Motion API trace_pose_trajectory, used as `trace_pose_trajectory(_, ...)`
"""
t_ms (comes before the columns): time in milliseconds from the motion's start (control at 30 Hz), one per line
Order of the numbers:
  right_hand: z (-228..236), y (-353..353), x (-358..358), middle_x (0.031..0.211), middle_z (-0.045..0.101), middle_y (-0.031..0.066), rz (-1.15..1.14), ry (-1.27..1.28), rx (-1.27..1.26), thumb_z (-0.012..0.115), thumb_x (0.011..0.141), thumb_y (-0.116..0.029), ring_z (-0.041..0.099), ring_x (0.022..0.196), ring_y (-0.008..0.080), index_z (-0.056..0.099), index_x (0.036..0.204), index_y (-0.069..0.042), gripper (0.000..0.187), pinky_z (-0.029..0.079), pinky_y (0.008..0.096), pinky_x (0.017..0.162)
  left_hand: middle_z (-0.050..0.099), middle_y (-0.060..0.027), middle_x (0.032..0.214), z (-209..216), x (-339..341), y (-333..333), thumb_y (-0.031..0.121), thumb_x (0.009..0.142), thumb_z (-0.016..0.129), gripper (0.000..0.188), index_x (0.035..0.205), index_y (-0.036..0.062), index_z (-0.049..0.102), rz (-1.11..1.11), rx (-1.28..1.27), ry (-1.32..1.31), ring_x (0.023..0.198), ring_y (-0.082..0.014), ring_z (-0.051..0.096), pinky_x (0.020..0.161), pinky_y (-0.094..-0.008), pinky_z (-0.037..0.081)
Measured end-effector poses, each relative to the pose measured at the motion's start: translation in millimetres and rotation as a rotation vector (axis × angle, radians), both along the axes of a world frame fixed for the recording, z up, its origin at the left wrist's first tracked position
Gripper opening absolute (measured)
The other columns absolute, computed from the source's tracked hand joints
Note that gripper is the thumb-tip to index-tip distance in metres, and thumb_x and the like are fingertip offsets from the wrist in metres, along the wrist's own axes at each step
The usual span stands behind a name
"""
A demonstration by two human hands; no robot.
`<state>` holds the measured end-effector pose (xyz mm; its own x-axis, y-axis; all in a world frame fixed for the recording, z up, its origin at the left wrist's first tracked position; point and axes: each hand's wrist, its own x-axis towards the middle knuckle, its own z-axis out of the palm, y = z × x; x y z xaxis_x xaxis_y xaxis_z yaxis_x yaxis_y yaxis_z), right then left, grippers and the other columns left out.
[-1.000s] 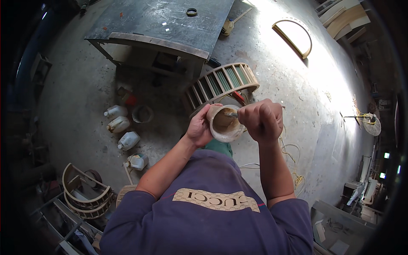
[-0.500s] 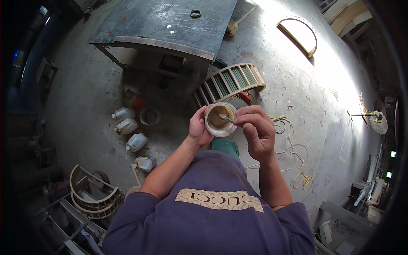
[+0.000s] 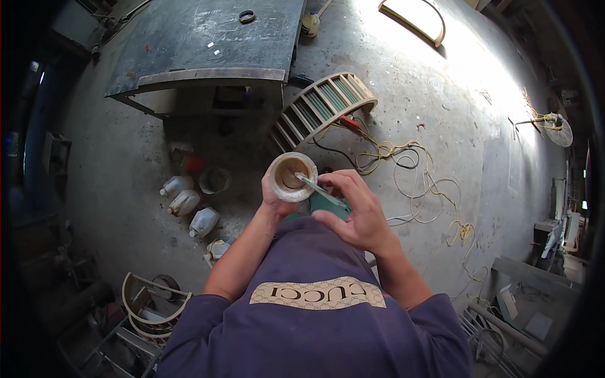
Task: Applying adhesive or wood filler to the internal sections of a curved wooden frame using a scraper tool.
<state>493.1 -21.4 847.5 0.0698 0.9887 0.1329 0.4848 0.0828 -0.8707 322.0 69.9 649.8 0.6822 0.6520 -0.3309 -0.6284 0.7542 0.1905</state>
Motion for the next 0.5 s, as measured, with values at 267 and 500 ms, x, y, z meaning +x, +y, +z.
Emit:
trace_pose_trajectory(267, -38.7, -22.5, 53.8, 0.118, 0.061, 0.0099, -0.175, 0.170, -0.050, 0.071, 0.096, -0.031, 0.060, 0.098, 0.0173, 0.059, 0.132, -0.001, 0.049, 0.049, 0.0305, 0.088, 0.065, -0.0206, 0.115, -33.5, -14.6, -2.5, 0.045, 0.099, 0.059, 0.050, 0.134, 0.0099, 0.057, -0.053, -0.163, -0.105, 0.082, -0.0266, 0.069, 0.067, -0.0360, 0.056)
trace_pose_trajectory(500, -152.8, -6.6, 149.9, 0.101, 0.067, 0.0062, -0.367, 0.450, -0.609, 0.066, 0.101, -0.024, 0.063, 0.087, 0.0127, 0.064, 0.126, -0.001, 0.034, 0.051, 0.0272, 0.077, 0.063, -0.0181, 0.105, -44.2, -21.5, 24.0, 0.042, 0.103, 0.055, 0.039, 0.128, 0.0121, 0.058, -0.001, -0.140, -0.086, 0.070, -0.0229, 0.062, 0.060, -0.0333, 0.052)
